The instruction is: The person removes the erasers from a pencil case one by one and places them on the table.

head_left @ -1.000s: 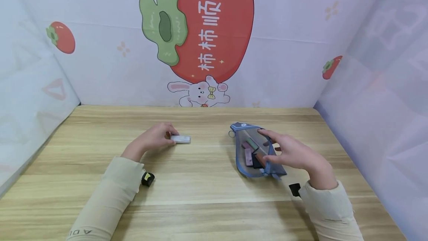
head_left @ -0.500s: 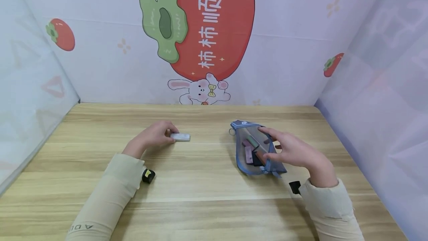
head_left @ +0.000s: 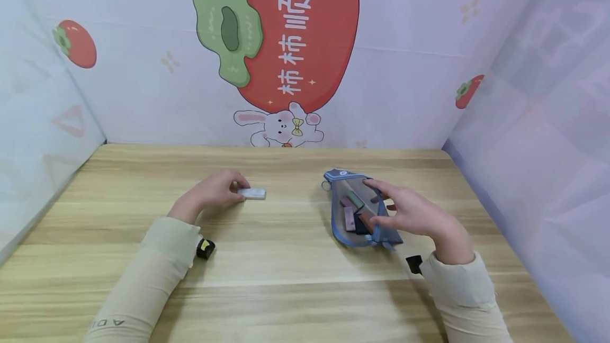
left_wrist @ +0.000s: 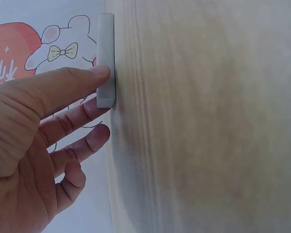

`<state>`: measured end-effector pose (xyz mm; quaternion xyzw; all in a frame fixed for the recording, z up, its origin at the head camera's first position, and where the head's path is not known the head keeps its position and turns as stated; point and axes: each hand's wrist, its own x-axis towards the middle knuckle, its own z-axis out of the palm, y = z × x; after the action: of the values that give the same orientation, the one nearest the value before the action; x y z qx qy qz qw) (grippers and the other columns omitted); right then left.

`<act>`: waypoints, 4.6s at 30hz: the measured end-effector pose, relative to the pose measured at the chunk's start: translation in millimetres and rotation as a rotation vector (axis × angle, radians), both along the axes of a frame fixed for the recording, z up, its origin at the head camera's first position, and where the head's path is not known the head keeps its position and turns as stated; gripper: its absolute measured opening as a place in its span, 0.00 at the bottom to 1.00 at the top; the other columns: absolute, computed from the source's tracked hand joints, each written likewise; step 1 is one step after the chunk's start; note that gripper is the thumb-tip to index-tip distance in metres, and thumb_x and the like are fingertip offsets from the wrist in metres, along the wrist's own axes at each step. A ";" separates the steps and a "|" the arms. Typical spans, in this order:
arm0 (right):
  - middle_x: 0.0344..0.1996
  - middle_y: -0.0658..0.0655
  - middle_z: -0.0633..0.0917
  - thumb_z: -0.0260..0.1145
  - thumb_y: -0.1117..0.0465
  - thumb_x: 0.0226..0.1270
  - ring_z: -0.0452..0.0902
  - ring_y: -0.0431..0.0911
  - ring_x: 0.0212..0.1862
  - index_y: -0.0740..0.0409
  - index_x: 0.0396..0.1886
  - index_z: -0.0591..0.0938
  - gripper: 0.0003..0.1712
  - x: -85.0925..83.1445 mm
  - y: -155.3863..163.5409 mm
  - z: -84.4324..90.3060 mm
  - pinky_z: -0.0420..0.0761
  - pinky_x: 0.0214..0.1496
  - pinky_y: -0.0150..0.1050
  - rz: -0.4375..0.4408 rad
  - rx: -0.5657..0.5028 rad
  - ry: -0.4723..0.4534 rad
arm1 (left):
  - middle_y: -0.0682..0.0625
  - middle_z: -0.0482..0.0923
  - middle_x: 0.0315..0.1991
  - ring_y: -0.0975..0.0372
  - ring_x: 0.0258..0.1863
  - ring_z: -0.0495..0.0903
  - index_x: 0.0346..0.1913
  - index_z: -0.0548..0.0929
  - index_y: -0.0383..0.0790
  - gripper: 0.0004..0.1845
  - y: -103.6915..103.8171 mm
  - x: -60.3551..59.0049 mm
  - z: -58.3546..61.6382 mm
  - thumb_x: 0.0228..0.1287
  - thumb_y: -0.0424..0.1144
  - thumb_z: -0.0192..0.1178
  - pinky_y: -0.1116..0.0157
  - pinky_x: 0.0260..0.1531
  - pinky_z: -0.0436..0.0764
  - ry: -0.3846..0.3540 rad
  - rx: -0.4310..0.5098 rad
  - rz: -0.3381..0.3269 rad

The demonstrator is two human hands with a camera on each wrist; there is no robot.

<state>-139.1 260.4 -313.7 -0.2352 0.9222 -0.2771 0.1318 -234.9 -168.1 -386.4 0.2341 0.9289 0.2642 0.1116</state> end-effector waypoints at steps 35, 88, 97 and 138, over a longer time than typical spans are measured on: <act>0.53 0.64 0.82 0.69 0.62 0.63 0.77 0.59 0.60 0.65 0.75 0.59 0.44 -3.6 -0.6 -3.7 0.78 0.59 0.60 0.005 0.010 0.009 | 0.42 0.80 0.54 0.47 0.61 0.73 0.51 0.85 0.38 0.13 33.2 21.3 30.1 0.66 0.37 0.64 0.48 0.64 0.72 0.235 0.022 -0.073; 0.54 0.65 0.82 0.69 0.63 0.64 0.78 0.61 0.59 0.66 0.75 0.59 0.43 -0.1 -0.6 -0.3 0.80 0.57 0.59 0.029 -0.001 0.022 | 0.52 0.82 0.47 0.61 0.50 0.78 0.49 0.85 0.42 0.12 129.5 43.6 35.6 0.63 0.38 0.67 0.64 0.57 0.78 0.403 0.173 -0.469; 0.55 0.66 0.82 0.69 0.63 0.64 0.77 0.62 0.59 0.66 0.75 0.59 0.43 -0.4 0.5 -0.5 0.80 0.56 0.59 0.040 -0.015 0.024 | 0.50 0.82 0.49 0.60 0.51 0.78 0.49 0.85 0.39 0.13 144.5 46.2 34.4 0.64 0.40 0.66 0.64 0.58 0.77 0.383 0.172 -0.511; 0.54 0.64 0.83 0.70 0.59 0.64 0.80 0.57 0.57 0.66 0.74 0.61 0.43 2.6 -1.7 3.1 0.80 0.54 0.57 0.049 0.014 0.057 | 0.52 0.82 0.54 0.63 0.55 0.78 0.54 0.84 0.43 0.17 198.6 46.3 25.2 0.66 0.45 0.65 0.67 0.61 0.74 0.340 -0.028 -0.617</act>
<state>-136.5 258.6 -310.6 -0.2645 0.9215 -0.2605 0.1139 -188.6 30.5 -361.2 0.5427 0.8233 0.1628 0.0331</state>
